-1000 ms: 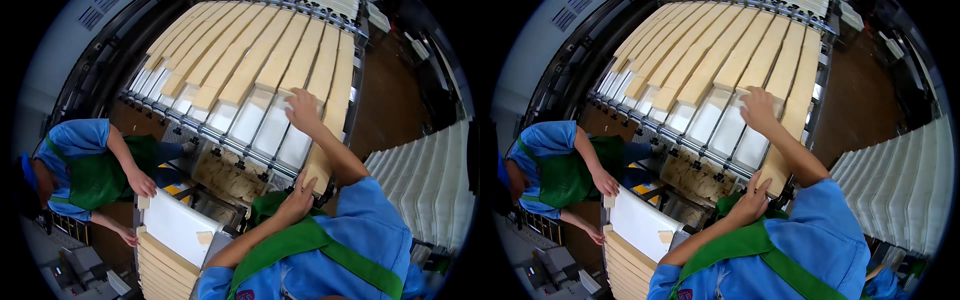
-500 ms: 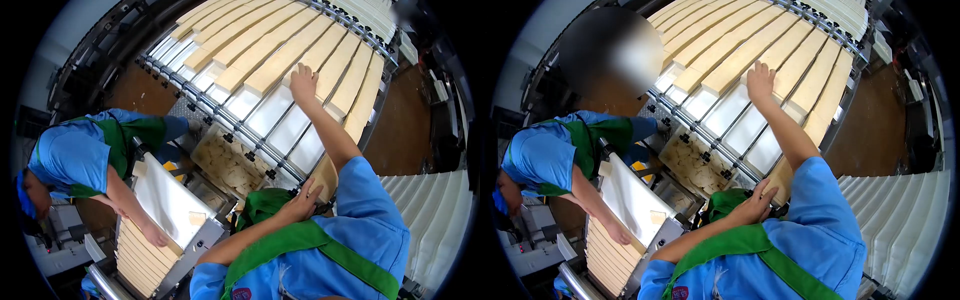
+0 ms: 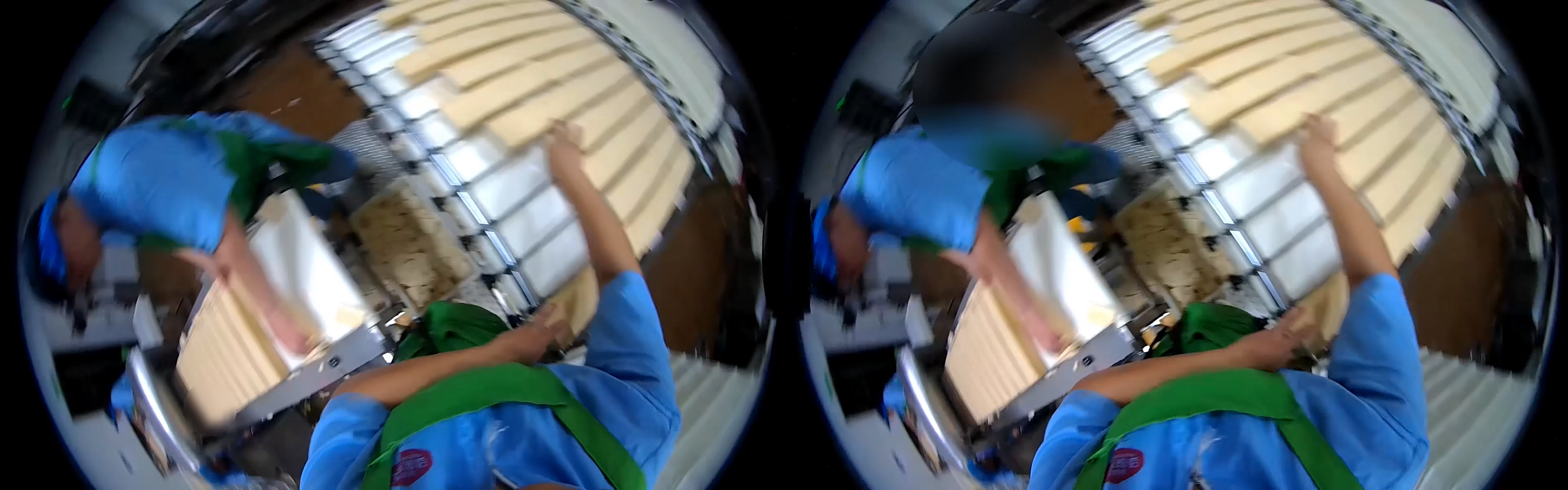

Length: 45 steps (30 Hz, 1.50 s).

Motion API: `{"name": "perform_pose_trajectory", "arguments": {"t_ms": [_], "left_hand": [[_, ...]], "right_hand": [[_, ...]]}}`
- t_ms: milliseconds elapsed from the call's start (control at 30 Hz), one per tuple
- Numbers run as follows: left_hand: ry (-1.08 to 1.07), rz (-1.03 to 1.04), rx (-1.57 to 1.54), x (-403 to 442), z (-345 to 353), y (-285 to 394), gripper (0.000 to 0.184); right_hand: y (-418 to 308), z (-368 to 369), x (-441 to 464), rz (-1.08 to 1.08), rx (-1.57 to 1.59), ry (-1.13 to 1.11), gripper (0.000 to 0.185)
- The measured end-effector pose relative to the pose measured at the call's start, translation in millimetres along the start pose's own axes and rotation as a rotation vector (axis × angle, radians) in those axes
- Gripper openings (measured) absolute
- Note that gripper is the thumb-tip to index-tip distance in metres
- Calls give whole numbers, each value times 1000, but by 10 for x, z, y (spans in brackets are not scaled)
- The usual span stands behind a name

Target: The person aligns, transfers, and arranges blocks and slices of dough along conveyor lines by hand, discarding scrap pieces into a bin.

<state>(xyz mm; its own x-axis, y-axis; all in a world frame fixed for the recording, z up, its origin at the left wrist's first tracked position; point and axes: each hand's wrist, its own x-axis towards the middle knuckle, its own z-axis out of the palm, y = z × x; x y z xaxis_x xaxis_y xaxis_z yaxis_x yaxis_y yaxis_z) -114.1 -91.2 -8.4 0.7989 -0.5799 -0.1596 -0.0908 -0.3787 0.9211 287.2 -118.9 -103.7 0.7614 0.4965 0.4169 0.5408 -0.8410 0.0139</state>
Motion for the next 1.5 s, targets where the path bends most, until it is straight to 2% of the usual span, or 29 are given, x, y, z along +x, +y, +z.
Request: {"name": "perform_pose_trajectory", "arguments": {"t_ms": [33, 67, 100, 133, 167, 200, 233, 267, 367, 433, 467, 533, 600, 633, 733, 867, 933, 967, 1000, 1100, 1133, 1167, 1233, 1300, 1367, 1400, 1500], "left_hand": [[18, 56, -23, 46, 38, -42, 59], [35, 112, -46, 94, 87, -77, 57], [95, 160, 11, 120, 64, -47, 53], [161, 191, 32, 167, 41, -34, 53], [224, 190, 27, 168, 8, -31, 53], [280, 204, 24, 183, -27, -30, 53], [329, 212, 19, 209, -72, -36, 53], [376, 205, 17, 223, -116, -62, 53], [494, 198, 13, 225, -245, -150, 54], [529, 202, 19, 232, -295, -159, 54], [553, 201, 23, 250, -320, -185, 54], [582, 190, 30, 246, -387, -266, 54], [617, 188, 24, 212, -456, -333, 55], [647, 184, 20, 189, -492, -394, 55], [669, 194, 3, 116, -570, -410, 55], [768, 210, -47, -13, -639, -630, 56], [969, 240, -95, -67, -600, -1081, 57], [982, 134, -339, -733, -859, -588, 60], [1031, 25, -367, -1060, -979, -579, 62], [1248, -377, -114, -1503, -996, -1166, 72], [1302, -511, -38, -1766, -967, -1256, 76], [1349, -615, 7, -2152, -950, -1112, 73], [1217, -925, 235, -2580, -738, -1284, 76], [961, -1050, 192, -3008, -652, -1163, 77], [927, -1059, 90, -3225, -517, -1133, 74], [1022, -995, 127, -3266, -398, -1233, 72], [1079, -935, 245, -3275, -280, -1504, 65]], "right_hand": [[-55, -116, 4, 58, 171, 37, 42], [34, 38, -10, 2, -142, 0, 42], [-150, -402, -37, -113, -249, -88, 44], [47, -244, 11, -264, -280, -55, 40], [131, -46, 32, -118, -202, -52, 34], [501, 429, 60, -96, -158, -23, 28], [633, 407, 148, -192, -361, -253, 23], [170, -252, 62, -179, -192, -81, 17], [-411, -1017, 27, -110, 152, -352, 18], [-436, -903, -102, -280, 611, -295, 28], [-808, -1459, -358, -391, 708, -302, 35], [-896, -1706, -785, -351, 851, -375, 45], [-747, -1871, -1302, -307, 824, -259, 42], [-1242, -2767, -1508, -213, 639, -195, 40], [-1210, -2723, -2075, -182, 463, -55, 39], [-1186, -2535, -2257, -167, 363, 19, 37], [-1187, -2488, -2296, -168, 332, 46, 37], [-1193, -2468, -2319, -171, 312, 53, 37], [-1207, -2451, -2334, -171, 299, 62, 37], [-1204, -2415, -2372, -170, 253, 87, 36], [-1232, -2408, -2398, -169, 242, 95, 36], [-1237, -2403, -2418, -169, 233, 98, 36], [-1234, -2398, -2438, -168, 208, 106, 35], [-1272, -2402, -2486, -167, 189, 117, 35], [-1275, -2407, -2511, -164, 171, 114, 35], [-1296, -2412, -2531, -163, 158, 117, 35], [-1354, -2423, -2581, -158, 123, 129, 35]]}}
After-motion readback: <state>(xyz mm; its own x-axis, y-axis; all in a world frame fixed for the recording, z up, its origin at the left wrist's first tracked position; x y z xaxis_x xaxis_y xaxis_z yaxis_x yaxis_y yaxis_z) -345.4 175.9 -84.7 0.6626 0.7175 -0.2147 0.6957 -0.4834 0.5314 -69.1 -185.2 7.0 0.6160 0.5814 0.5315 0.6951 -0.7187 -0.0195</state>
